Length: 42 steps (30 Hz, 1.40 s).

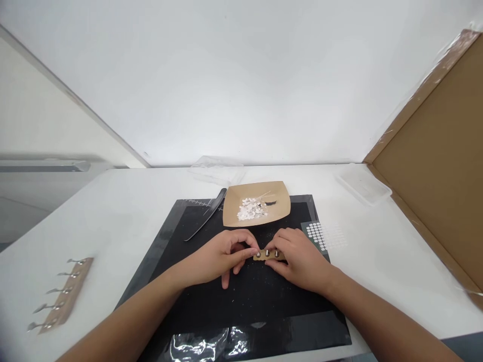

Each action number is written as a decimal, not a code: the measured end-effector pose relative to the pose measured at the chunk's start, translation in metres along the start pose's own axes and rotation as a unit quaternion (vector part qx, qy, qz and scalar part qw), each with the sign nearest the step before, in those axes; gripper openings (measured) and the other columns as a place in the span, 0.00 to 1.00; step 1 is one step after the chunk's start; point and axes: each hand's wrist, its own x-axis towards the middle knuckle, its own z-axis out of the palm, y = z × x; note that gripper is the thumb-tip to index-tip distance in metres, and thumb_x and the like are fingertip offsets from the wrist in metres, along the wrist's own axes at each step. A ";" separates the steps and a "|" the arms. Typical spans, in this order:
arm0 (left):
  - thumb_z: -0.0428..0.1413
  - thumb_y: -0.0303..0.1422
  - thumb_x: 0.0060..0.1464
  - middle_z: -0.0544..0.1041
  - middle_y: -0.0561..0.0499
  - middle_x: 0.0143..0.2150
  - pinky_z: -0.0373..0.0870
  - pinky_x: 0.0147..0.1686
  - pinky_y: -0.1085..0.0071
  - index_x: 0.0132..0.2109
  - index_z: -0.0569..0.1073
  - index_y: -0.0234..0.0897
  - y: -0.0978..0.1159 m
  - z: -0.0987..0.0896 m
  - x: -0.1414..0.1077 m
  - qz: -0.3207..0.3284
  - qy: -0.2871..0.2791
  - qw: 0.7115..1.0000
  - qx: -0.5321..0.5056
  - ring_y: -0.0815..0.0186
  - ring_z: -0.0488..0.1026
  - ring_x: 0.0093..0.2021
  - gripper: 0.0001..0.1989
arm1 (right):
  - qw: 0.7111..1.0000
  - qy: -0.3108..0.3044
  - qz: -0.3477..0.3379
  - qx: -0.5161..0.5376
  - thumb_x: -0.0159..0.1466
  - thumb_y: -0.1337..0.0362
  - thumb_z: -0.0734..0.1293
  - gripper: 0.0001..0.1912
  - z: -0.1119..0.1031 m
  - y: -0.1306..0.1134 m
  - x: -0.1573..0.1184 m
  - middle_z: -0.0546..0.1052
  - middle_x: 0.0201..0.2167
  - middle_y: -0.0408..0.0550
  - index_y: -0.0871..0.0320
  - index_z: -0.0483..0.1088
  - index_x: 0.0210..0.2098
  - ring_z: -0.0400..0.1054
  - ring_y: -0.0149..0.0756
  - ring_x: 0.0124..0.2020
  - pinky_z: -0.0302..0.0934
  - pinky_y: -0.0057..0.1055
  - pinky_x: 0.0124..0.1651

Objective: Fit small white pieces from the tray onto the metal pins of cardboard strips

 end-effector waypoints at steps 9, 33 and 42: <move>0.57 0.54 0.62 0.74 0.58 0.22 0.66 0.13 0.79 0.46 0.73 0.37 -0.006 0.002 0.002 -0.024 0.000 1.000 0.009 0.71 0.69 0.14 0.23 | 1.000 0.003 -0.005 -0.009 0.67 0.67 0.75 0.08 -0.001 -0.002 0.000 0.78 0.41 0.47 0.55 0.74 0.45 0.73 0.41 0.43 0.64 0.39 0.46; 0.53 0.50 0.67 0.75 0.49 0.43 0.72 0.15 0.78 0.47 0.70 0.37 -0.001 0.000 -0.004 0.026 -0.003 0.999 0.033 0.67 0.81 0.24 0.19 | 0.999 -0.007 -0.031 -0.013 0.69 0.66 0.73 0.07 -0.002 0.001 0.001 0.77 0.40 0.49 0.56 0.73 0.45 0.71 0.42 0.42 0.67 0.38 0.44; 0.52 0.49 0.68 0.74 0.49 0.45 0.72 0.15 0.80 0.47 0.71 0.37 -0.001 0.003 -0.004 0.027 0.001 0.999 0.034 0.71 0.79 0.23 0.18 | 0.999 -0.003 -0.035 -0.010 0.68 0.66 0.73 0.07 0.000 0.002 0.001 0.77 0.41 0.49 0.56 0.73 0.44 0.71 0.42 0.43 0.67 0.38 0.45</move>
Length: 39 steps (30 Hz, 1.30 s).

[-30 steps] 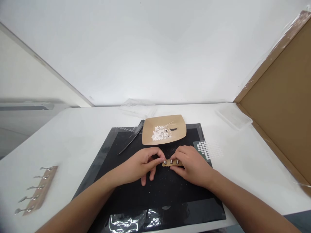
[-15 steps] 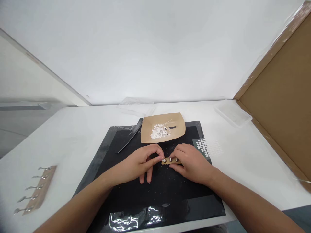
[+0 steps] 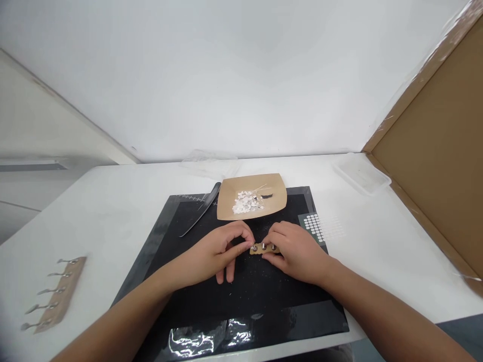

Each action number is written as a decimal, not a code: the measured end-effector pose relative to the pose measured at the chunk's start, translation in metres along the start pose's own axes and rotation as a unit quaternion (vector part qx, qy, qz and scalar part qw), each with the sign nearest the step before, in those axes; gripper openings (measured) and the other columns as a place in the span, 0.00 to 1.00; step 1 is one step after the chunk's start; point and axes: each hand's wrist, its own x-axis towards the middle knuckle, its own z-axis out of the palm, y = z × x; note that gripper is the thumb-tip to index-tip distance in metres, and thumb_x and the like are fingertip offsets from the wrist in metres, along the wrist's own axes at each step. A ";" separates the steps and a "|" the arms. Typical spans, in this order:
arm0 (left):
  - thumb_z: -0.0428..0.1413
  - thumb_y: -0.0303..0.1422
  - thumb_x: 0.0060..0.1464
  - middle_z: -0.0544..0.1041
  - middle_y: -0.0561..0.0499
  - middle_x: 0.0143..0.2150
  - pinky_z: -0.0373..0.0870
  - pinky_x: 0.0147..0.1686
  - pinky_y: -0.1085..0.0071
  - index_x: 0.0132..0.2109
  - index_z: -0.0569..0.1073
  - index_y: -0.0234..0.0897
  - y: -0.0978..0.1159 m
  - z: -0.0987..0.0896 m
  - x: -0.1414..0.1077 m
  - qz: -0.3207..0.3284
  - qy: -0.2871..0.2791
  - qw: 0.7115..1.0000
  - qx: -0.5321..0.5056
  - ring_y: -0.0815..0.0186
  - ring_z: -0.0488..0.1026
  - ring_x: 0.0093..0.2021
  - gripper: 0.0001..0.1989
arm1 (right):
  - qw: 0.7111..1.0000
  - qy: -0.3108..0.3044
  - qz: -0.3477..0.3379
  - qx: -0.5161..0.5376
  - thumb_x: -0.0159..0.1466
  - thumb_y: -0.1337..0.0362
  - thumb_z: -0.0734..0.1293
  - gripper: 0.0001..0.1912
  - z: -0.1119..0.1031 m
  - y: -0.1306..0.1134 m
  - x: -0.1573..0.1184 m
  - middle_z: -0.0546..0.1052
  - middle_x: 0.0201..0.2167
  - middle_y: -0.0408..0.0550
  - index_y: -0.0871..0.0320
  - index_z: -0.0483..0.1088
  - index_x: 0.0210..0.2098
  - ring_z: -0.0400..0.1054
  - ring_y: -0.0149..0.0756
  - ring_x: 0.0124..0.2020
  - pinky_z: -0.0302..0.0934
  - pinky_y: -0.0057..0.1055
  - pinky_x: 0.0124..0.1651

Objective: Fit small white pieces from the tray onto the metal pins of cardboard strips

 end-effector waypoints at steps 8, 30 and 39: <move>0.53 0.47 0.68 0.73 0.50 0.47 0.74 0.17 0.78 0.45 0.71 0.37 0.003 -0.001 -0.002 0.006 -0.005 1.000 0.020 0.73 0.79 0.23 0.16 | 1.000 0.008 0.003 0.004 0.68 0.67 0.74 0.07 0.002 0.002 -0.001 0.77 0.42 0.49 0.56 0.73 0.44 0.71 0.41 0.43 0.67 0.38 0.46; 0.56 0.46 0.65 0.73 0.52 0.39 0.72 0.14 0.78 0.43 0.73 0.37 0.000 0.001 0.001 0.013 0.014 1.000 0.018 0.69 0.79 0.23 0.15 | 1.000 0.011 0.004 0.011 0.66 0.68 0.75 0.09 0.002 0.002 -0.001 0.76 0.40 0.47 0.57 0.72 0.43 0.70 0.41 0.42 0.65 0.37 0.45; 0.58 0.45 0.63 0.74 0.50 0.42 0.72 0.13 0.78 0.42 0.74 0.36 -0.001 0.002 0.004 0.020 0.026 0.999 0.012 0.69 0.79 0.22 0.16 | 1.000 0.010 0.006 0.011 0.67 0.67 0.75 0.08 0.003 0.002 -0.002 0.76 0.40 0.47 0.57 0.73 0.43 0.70 0.41 0.43 0.65 0.37 0.44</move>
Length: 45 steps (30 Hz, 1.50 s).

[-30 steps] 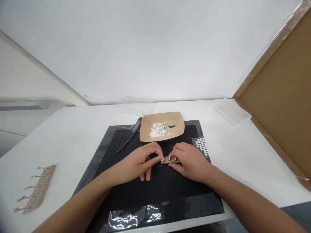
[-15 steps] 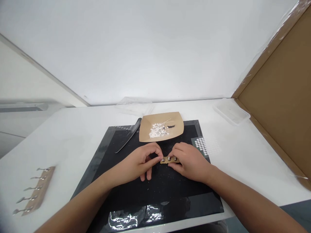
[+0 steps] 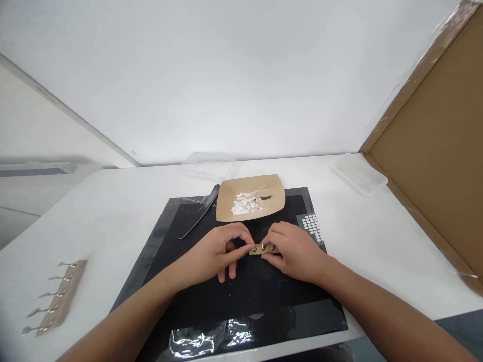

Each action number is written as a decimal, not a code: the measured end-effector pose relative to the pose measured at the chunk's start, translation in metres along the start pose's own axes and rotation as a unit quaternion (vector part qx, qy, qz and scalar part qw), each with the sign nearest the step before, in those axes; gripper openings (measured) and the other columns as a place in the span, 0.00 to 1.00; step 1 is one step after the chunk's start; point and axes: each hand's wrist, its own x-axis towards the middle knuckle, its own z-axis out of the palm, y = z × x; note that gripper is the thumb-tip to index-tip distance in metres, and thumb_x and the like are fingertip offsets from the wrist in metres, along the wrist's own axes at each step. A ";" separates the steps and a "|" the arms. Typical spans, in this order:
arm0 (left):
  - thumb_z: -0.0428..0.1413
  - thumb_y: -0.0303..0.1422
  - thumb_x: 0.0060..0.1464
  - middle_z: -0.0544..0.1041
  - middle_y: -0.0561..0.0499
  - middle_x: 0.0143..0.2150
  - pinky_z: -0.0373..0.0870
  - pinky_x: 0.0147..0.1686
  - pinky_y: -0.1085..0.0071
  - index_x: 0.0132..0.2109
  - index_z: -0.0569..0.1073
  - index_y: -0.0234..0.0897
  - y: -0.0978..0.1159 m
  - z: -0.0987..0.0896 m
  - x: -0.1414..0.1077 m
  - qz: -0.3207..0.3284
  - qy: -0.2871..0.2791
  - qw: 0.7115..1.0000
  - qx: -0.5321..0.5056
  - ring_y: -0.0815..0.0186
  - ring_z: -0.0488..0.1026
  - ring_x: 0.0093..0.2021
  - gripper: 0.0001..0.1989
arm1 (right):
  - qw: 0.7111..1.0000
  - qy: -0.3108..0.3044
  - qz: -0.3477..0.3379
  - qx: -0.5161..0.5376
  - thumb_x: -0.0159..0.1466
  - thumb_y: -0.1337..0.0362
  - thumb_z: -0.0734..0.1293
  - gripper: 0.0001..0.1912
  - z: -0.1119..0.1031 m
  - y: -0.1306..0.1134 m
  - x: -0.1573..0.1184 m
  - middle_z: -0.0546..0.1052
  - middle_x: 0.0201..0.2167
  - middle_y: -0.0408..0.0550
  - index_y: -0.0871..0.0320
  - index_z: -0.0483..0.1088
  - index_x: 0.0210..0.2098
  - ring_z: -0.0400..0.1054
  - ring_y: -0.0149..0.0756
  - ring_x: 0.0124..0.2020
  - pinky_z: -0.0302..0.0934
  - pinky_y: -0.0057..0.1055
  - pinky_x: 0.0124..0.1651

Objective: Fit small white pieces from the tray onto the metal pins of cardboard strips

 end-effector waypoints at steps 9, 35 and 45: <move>0.60 0.46 0.62 0.72 0.56 0.23 0.72 0.13 0.78 0.43 0.75 0.37 -0.001 0.002 0.000 -0.015 0.005 1.000 0.006 0.66 0.76 0.20 0.16 | 1.000 -0.002 0.002 -0.001 0.67 0.68 0.75 0.08 0.000 -0.001 0.001 0.76 0.40 0.48 0.57 0.73 0.43 0.70 0.41 0.43 0.66 0.37 0.45; 0.66 0.44 0.57 0.78 0.52 0.25 0.73 0.14 0.78 0.42 0.78 0.34 -0.003 0.005 0.008 -0.060 0.013 0.993 -0.099 0.66 0.79 0.24 0.17 | 1.000 0.002 -0.001 -0.001 0.66 0.68 0.75 0.08 -0.001 -0.001 0.001 0.76 0.40 0.48 0.57 0.73 0.43 0.70 0.41 0.42 0.66 0.37 0.44; 0.68 0.48 0.53 0.81 0.49 0.35 0.73 0.14 0.78 0.42 0.76 0.34 -0.007 0.007 0.010 -0.045 0.019 0.991 -0.124 0.66 0.81 0.25 0.22 | 1.000 0.004 0.000 -0.003 0.66 0.68 0.75 0.09 -0.001 -0.001 0.001 0.76 0.40 0.48 0.56 0.73 0.43 0.71 0.41 0.43 0.66 0.37 0.45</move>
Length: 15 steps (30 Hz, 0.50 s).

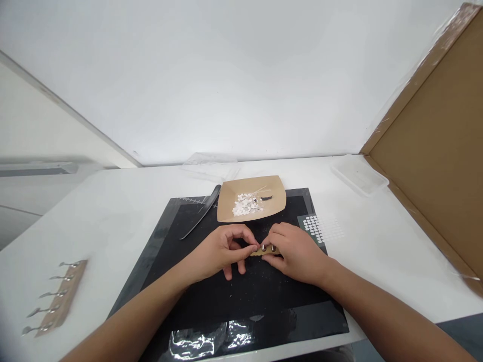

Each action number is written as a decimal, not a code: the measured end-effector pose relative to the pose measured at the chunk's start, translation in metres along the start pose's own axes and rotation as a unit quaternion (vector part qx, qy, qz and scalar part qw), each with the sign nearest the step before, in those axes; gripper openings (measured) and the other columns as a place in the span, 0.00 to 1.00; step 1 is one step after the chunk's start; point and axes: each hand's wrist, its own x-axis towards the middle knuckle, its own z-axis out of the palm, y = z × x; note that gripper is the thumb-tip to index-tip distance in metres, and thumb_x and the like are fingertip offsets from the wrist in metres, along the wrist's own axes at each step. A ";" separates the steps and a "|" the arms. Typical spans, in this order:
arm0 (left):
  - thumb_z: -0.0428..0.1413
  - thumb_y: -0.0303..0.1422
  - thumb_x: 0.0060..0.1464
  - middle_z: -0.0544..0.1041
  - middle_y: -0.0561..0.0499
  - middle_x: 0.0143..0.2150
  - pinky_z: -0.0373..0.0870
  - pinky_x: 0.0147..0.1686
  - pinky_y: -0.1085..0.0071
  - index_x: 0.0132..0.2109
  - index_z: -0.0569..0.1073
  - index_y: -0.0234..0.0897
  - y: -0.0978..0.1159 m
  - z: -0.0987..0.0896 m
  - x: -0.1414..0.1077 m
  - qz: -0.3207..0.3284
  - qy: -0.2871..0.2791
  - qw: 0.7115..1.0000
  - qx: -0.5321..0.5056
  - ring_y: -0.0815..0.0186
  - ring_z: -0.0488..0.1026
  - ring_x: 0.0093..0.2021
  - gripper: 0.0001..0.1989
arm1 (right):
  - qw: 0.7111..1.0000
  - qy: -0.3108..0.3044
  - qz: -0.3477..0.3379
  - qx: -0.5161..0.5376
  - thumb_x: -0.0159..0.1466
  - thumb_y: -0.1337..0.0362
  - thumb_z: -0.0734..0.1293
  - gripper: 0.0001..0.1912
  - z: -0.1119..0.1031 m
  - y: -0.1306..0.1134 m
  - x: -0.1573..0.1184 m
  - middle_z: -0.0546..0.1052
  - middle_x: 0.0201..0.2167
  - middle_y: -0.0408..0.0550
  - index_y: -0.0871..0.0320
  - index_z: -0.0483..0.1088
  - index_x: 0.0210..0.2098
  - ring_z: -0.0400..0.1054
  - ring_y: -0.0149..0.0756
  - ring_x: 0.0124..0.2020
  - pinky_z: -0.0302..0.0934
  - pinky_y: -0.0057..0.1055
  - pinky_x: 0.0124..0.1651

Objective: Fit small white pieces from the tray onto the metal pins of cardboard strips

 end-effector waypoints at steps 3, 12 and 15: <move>0.68 0.49 0.53 0.82 0.48 0.37 0.73 0.15 0.79 0.42 0.77 0.34 -0.001 -0.001 0.000 0.000 -0.001 1.000 0.003 0.67 0.81 0.25 0.22 | 1.000 0.000 -0.002 0.001 0.66 0.68 0.75 0.08 0.000 0.000 0.000 0.76 0.40 0.48 0.56 0.73 0.43 0.71 0.41 0.42 0.66 0.37 0.45; 0.70 0.47 0.51 0.84 0.43 0.46 0.73 0.15 0.79 0.51 0.77 0.35 -0.001 -0.003 0.000 0.003 -0.006 1.000 -0.008 0.67 0.81 0.25 0.27 | 1.000 -0.003 -0.001 0.009 0.67 0.67 0.75 0.08 0.000 0.001 -0.001 0.77 0.41 0.48 0.56 0.73 0.44 0.71 0.41 0.43 0.66 0.37 0.45; 0.70 0.49 0.51 0.84 0.42 0.45 0.74 0.15 0.78 0.44 0.78 0.33 -0.002 -0.004 0.000 0.009 0.004 1.000 0.004 0.65 0.82 0.26 0.24 | 1.000 -0.001 -0.003 0.002 0.66 0.67 0.75 0.08 0.000 0.001 -0.001 0.77 0.40 0.48 0.56 0.73 0.44 0.71 0.41 0.43 0.66 0.37 0.45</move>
